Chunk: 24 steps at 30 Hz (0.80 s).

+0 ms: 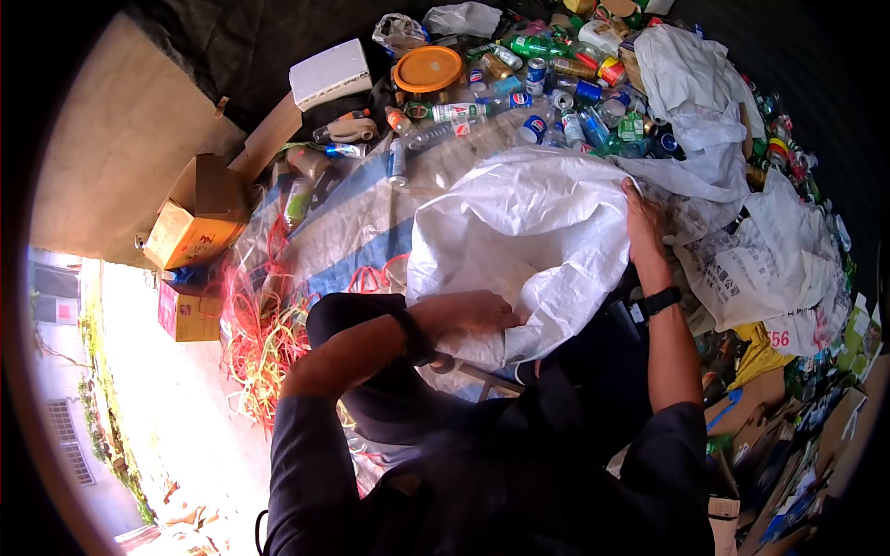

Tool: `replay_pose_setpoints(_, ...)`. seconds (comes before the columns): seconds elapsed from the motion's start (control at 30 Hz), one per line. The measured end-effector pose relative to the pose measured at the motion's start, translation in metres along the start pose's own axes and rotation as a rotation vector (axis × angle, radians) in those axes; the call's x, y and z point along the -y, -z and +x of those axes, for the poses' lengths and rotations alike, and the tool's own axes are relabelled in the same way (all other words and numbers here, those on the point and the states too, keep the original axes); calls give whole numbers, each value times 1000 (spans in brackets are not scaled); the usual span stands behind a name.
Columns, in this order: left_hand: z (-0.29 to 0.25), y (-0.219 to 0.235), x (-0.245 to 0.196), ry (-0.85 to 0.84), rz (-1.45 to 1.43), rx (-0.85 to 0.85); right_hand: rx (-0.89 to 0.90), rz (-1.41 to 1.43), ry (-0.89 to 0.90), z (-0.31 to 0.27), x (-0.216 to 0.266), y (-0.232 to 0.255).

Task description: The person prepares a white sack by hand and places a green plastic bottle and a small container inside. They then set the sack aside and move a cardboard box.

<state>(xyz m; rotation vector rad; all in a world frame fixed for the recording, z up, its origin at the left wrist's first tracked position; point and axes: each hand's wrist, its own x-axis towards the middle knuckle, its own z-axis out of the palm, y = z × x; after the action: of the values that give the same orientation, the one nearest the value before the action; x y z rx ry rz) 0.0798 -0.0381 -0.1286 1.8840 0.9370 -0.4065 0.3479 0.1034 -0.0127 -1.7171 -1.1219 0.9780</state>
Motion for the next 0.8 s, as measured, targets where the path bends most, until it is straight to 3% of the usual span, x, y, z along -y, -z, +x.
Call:
replay_pose_setpoints(0.03, -12, 7, -13, 0, 1, 2, -1, 1, -2, -3, 6, -1)
replay_pose_setpoints(0.1, -50, 24, -50, -32, 114, -548, 2, 45, 28, -8, 11, 1)
replay_pose_setpoints(0.13, -51, 25, -45, -33, 113, -543, 0, 44, 23, -6, 9, 1)
replay_pose_setpoints(0.2, -53, 31, -30, -210, 495, -591, -28, 123, 73, 0, 7, 0)
replay_pose_setpoints(0.23, -53, 28, -22, -205, 494, -591, -23, 124, 73, 1, 5, 0)
replay_pose_setpoints(0.3, -56, 32, -15, 103, -130, -10, -45, 39, 1, 9, 3, 2)
replay_pose_setpoints(0.43, -51, 40, -25, 214, -136, -28, -28, 62, 64, 8, -2, -2)
replay_pose_setpoints(0.5, -50, 34, -16, -75, 88, -483, -4, 74, -78, 11, 3, 1)
replay_pose_setpoints(0.53, -51, 37, -13, -69, 90, -490, 40, 81, -63, 15, -1, 2)
replay_pose_setpoints(0.6, -51, 47, -7, -155, -97, -720, 31, 81, -76, 13, 2, 0)
replay_pose_setpoints(0.63, -62, 59, -18, -154, -98, -720, 18, 77, -99, 10, 4, 0)
replay_pose_setpoints(0.7, -89, 82, -31, -82, 203, -1154, 38, 145, -77, 11, 4, -1)
replay_pose_setpoints(0.8, -102, 94, -15, 88, 485, -1409, 46, 307, -98, 9, 5, 3)
